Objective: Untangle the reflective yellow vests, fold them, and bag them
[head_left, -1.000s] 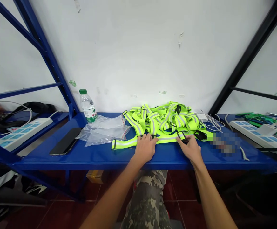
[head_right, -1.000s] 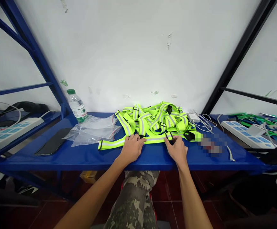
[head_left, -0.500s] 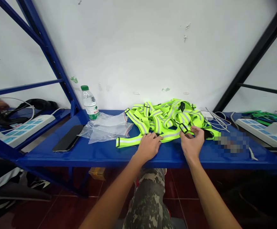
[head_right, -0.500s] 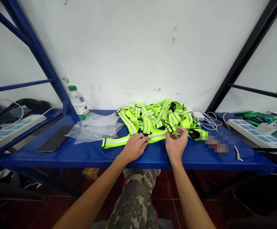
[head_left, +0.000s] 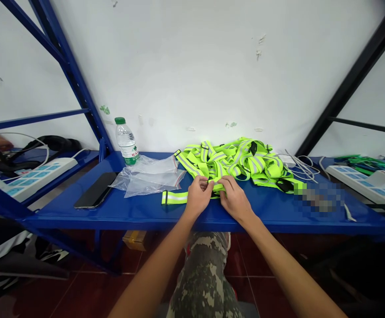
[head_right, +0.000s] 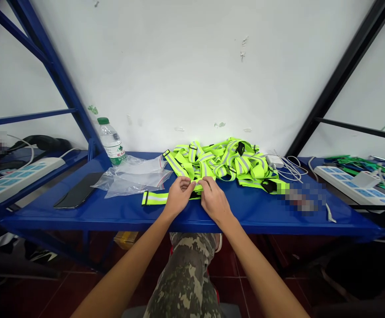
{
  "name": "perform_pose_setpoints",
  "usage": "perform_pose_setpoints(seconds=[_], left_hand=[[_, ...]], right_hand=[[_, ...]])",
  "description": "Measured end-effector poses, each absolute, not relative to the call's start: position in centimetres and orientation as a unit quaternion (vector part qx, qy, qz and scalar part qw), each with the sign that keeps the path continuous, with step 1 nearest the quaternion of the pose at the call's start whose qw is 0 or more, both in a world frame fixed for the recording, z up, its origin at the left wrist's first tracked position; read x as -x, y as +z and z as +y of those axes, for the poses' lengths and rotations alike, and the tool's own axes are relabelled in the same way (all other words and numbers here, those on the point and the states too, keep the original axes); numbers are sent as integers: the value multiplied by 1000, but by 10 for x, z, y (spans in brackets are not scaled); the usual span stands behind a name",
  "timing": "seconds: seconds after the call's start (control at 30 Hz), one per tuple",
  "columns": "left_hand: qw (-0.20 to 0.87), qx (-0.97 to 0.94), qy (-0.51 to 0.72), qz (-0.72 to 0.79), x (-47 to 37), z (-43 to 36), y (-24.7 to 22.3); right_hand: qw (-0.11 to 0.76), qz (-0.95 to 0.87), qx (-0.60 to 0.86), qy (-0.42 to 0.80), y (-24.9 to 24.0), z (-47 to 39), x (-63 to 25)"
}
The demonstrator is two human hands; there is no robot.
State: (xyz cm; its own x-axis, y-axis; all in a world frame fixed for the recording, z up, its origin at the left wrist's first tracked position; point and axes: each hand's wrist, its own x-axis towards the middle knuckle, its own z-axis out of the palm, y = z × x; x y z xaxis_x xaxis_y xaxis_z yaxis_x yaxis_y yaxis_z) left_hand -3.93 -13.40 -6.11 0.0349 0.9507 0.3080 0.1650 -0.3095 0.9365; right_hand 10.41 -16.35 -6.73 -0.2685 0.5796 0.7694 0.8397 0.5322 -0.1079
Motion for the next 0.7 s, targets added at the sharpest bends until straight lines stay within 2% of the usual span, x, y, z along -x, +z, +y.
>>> perform_pose_setpoints(seconds=[0.33,0.47,0.57,0.7], left_hand=[[183,-650,529,514,44,-141,-57],[228,-685,515,462,43,-142,-57],[296,-670,527,431,44,-141,-58],[316,-654,551,411,44,-139,-60]], right_hand=[[397,-799,436,-116,-70,-163,-109],[416,-791,427,-134,-65,-166,-104],[430,-748,481,-154,-63,-168,-100],[431,-703,548,-138,-67,-165,-102]])
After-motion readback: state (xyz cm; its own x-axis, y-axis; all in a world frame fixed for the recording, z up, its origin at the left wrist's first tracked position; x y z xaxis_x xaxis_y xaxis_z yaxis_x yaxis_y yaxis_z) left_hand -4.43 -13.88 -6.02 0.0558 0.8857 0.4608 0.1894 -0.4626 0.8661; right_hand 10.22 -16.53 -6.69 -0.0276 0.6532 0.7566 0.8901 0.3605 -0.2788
